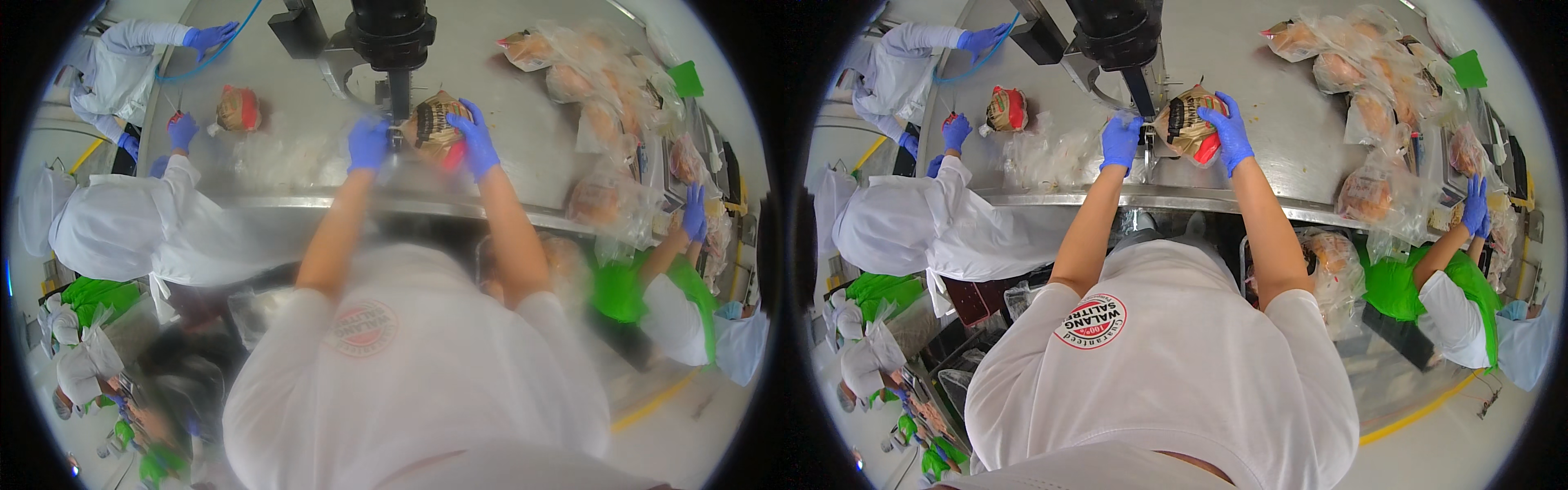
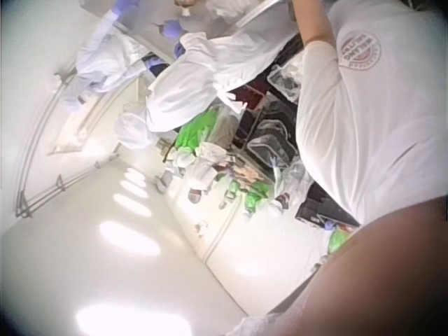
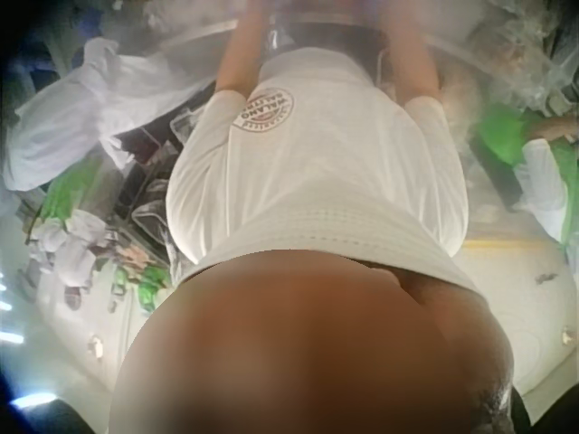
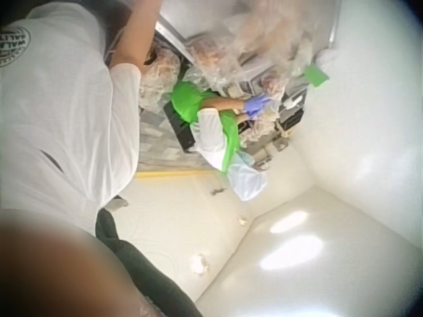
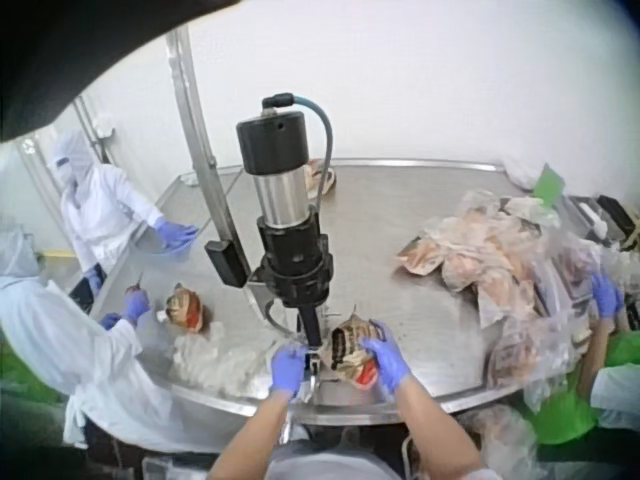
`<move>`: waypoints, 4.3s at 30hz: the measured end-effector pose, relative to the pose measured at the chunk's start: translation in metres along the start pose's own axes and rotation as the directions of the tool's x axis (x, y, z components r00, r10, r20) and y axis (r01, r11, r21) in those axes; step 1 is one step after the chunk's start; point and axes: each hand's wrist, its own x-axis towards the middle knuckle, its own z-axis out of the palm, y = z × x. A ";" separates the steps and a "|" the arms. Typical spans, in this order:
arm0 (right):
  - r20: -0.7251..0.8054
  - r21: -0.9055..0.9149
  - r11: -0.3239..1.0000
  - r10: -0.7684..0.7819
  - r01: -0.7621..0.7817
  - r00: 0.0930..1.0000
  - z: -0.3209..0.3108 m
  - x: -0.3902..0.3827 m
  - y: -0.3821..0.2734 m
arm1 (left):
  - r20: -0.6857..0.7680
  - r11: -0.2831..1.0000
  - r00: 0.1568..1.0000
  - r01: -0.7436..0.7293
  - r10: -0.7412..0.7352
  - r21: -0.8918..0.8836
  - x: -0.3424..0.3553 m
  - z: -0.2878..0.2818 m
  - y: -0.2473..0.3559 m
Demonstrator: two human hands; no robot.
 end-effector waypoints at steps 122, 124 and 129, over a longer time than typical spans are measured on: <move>0.087 -0.501 0.699 -0.546 0.510 0.833 -0.127 -0.117 -0.094 | 0.628 0.911 0.699 -0.081 0.341 -0.404 -0.025 0.137 0.115; 0.069 -0.801 0.511 -0.438 0.312 0.896 -0.135 -0.102 -0.054 | 0.647 0.907 0.696 -0.016 0.312 -0.420 -0.029 0.146 0.125; -0.034 -0.714 0.671 -0.318 0.200 0.948 -0.118 -0.072 -0.040 | 0.707 0.660 0.603 0.365 0.370 -0.657 -0.040 0.138 0.170</move>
